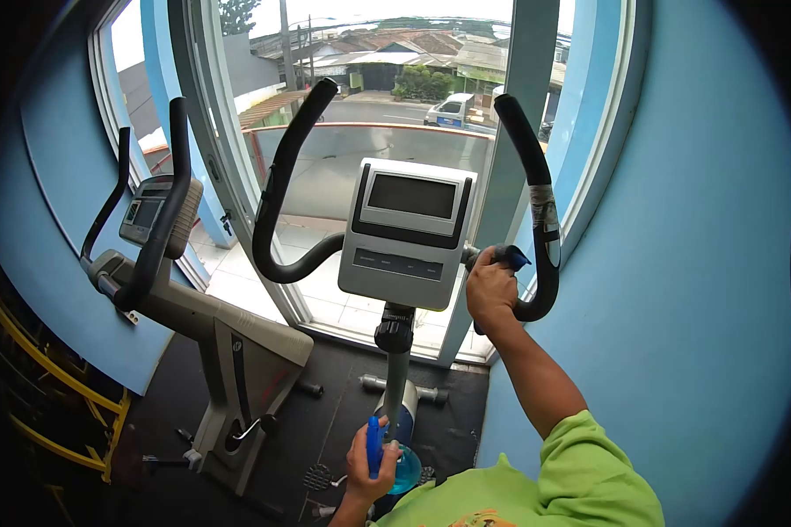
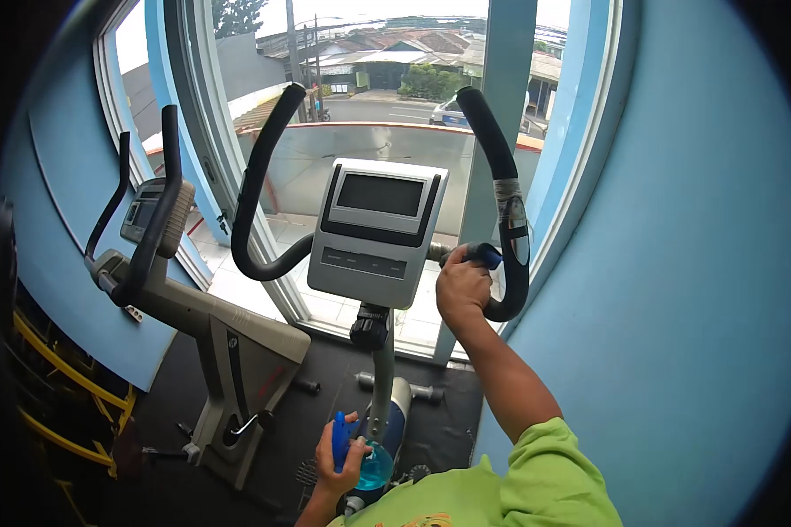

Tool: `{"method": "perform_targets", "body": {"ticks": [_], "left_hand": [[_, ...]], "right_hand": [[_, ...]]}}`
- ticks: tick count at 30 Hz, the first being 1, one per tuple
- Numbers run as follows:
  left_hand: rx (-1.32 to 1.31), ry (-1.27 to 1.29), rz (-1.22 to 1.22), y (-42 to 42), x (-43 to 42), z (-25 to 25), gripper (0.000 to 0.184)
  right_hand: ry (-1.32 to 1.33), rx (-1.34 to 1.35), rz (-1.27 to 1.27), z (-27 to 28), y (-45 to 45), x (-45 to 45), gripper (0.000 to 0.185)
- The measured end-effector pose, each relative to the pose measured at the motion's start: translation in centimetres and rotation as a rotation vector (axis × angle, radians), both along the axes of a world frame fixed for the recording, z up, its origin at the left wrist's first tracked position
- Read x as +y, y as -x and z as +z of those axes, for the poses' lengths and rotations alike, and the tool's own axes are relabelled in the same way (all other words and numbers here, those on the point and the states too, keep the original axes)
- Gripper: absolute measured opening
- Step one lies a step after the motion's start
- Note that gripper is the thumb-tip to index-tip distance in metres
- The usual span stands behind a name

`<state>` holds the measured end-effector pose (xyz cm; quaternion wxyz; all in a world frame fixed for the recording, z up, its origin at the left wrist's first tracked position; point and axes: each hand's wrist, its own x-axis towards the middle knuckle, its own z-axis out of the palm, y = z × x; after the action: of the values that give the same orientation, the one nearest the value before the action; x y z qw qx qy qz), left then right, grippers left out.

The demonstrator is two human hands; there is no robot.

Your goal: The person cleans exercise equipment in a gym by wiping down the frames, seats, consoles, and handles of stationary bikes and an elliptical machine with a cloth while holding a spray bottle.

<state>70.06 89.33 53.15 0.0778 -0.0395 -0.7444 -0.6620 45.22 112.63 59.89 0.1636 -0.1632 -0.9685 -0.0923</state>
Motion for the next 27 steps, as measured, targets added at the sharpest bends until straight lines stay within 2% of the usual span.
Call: {"method": "perform_targets", "body": {"ticks": [1, 3, 5, 7, 9, 11, 12, 13, 14, 16, 17, 19, 21, 23, 25, 27], "left_hand": [[0.003, -0.007, 0.004, -0.2, -0.2, -0.2, 0.044], [-0.007, 0.013, 0.008, -0.6, -0.7, -0.5, 0.045], [-0.008, 0.03, 0.013, -0.4, -1.0, -0.7, 0.046], [-0.02, 0.06, -0.007, -0.5, -0.8, -1.0, 0.047], [-0.029, 0.059, 0.007, -0.1, 0.0, -1.1, 0.047], [-0.008, 0.08, -0.027, 0.3, 0.4, -1.0, 0.046], [-0.021, 0.051, -0.015, 0.4, 0.8, -0.8, 0.045], [-0.037, 0.021, 0.005, 0.3, 1.0, -0.7, 0.045], [-0.035, 0.028, 0.005, 0.1, 1.2, -0.5, 0.045], [-0.06, -0.006, 0.036, -0.1, 1.5, -0.1, 0.044], [-0.056, -0.005, 0.047, -0.1, 1.5, -0.3, 0.044], [-0.047, 0.057, 0.063, -0.2, 1.3, -1.0, 0.044], [-0.077, 0.097, 0.057, -0.3, 1.1, -1.1, 0.044], [-0.108, 0.139, 0.05, 0.0, 0.8, -1.2, 0.045], [-0.095, 0.169, 0.029, 0.3, 0.9, -1.4, 0.045], [-0.127, 0.178, 0.048, 0.6, 1.5, -0.7, 0.045]], "right_hand": [[0.091, 0.079, 0.083, -0.1, 2.1, 0.6, 0.043], [0.024, 0.138, 0.18, 0.6, 2.8, -0.3, 0.041], [-0.139, 0.314, 0.344, -0.9, 3.6, 0.1, 0.046], [-0.086, 0.388, 0.731, -2.5, 4.0, 0.4, 0.054], [-0.017, 0.404, 0.829, -3.9, 3.9, -1.4, 0.061], [0.16, 0.426, 0.833, -4.2, 3.1, -2.1, 0.062], [0.331, 0.552, 0.872, -4.1, 1.9, -2.5, 0.06], [0.524, 0.453, 0.865, -4.2, -0.1, -2.2, 0.055], [0.29, 0.331, 0.917, -5.4, -1.2, -1.2, 0.051], [0.77, 0.094, 0.943, -8.6, -6.2, 0.1, 0.046], [0.928, -0.043, 0.943, -11.9, -7.6, 1.4, 0.044], [1.273, -0.094, 0.646, -17.0, -10.6, 4.2, 0.038], [1.321, 0.066, 0.318, -25.8, -10.5, 8.0, 0.036], [1.998, 0.087, 0.291, -21.9, -9.9, 11.1, 0.034], [2.33, 0.351, 0.319, -16.5, -6.9, 12.5, 0.031], [2.439, 0.33, 0.49, -10.7, -3.0, 13.4, 0.029]]}}
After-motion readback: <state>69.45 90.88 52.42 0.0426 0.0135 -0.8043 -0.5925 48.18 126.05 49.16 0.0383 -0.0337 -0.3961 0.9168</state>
